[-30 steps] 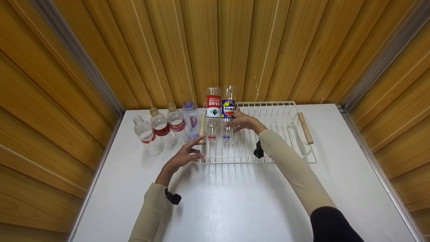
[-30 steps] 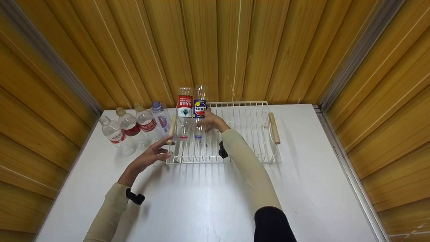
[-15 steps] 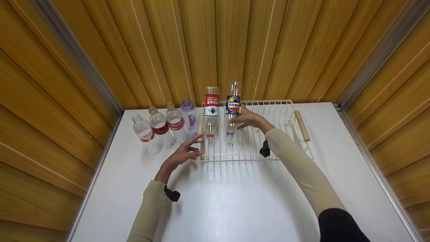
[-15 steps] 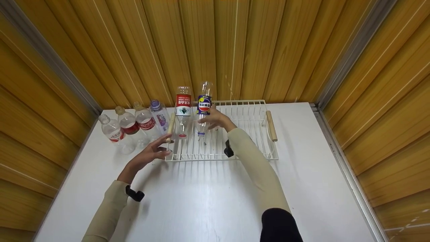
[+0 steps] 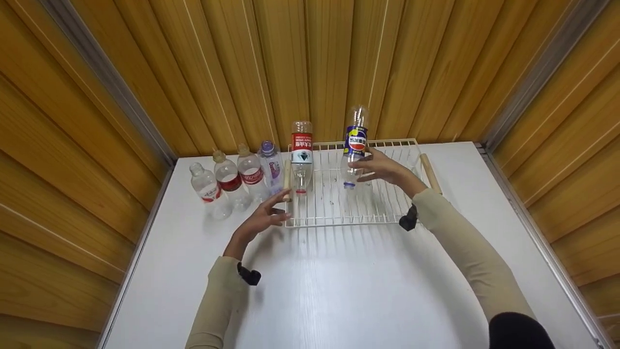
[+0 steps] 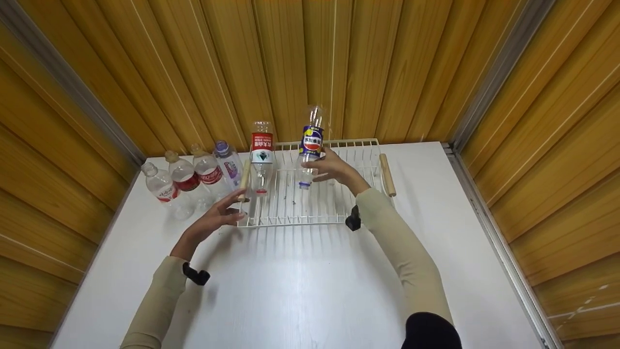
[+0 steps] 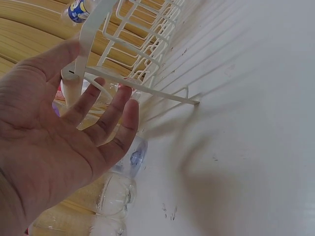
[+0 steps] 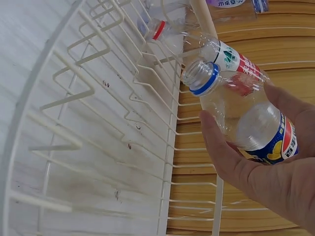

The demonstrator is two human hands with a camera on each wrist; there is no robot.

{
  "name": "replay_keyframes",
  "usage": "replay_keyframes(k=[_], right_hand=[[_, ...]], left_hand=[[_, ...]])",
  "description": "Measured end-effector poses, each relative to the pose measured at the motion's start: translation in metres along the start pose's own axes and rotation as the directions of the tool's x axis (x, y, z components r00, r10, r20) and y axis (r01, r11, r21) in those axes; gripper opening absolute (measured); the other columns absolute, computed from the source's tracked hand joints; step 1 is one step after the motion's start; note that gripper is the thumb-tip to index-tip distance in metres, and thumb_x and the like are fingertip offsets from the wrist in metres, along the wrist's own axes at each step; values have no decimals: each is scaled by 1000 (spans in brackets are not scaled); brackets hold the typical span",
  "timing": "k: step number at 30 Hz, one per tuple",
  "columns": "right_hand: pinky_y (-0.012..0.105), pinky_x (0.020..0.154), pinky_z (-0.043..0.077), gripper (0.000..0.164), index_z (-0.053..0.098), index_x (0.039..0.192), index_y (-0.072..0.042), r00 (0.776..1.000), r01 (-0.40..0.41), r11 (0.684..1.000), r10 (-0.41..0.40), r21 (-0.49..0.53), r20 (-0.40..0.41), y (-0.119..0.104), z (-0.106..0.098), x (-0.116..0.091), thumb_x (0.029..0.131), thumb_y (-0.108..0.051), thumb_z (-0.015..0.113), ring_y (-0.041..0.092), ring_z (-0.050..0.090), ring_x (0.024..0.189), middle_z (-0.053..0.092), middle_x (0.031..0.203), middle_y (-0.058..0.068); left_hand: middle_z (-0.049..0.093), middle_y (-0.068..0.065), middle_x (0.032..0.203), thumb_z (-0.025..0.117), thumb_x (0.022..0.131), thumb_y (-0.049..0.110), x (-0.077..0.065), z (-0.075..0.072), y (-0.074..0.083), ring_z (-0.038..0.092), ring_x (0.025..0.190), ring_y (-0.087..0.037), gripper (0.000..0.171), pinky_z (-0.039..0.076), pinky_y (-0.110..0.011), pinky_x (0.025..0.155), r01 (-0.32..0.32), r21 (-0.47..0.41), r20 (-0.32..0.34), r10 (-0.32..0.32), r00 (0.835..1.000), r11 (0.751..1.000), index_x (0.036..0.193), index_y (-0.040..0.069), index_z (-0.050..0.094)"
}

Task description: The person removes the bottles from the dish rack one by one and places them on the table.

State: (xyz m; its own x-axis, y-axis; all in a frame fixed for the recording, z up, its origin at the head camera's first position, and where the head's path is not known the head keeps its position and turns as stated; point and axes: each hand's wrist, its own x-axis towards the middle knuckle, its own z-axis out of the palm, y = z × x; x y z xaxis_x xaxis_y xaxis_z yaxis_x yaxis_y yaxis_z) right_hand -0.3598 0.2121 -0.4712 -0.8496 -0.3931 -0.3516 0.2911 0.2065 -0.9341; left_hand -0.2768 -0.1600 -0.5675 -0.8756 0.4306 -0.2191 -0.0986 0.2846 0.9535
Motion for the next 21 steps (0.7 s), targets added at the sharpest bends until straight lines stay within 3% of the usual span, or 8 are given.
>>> replay_keyframes(k=[4,13,21], right_hand=[[56,114,44,90,6,163,-6,999,17,1000,-17,10,-36,5,-9,-15,99,-22,68,47,40,143,32,157,28],[54,114,45,91,12,164,-11,989,77,993,-87,-86,-118,11,-18,-38,97,-37,69,41,43,142,32,155,23],[46,102,56,73,32,159,-17,970,190,979,-198,-74,-138,20,-19,-42,98,-27,70,24,60,121,47,148,17]], left_hand=[[33,-11,164,70,96,22,0,0,0,52,136,-41,75,53,-56,102,-7,-11,5,7,1000,1000,159,38,33],[33,-12,163,70,97,22,-2,-1,1,53,133,-37,75,56,-49,99,-2,-32,3,2,1000,999,160,36,33],[34,-8,163,76,93,32,-1,0,1,53,134,-36,77,56,-47,99,8,-35,7,-8,1000,999,158,41,35]])
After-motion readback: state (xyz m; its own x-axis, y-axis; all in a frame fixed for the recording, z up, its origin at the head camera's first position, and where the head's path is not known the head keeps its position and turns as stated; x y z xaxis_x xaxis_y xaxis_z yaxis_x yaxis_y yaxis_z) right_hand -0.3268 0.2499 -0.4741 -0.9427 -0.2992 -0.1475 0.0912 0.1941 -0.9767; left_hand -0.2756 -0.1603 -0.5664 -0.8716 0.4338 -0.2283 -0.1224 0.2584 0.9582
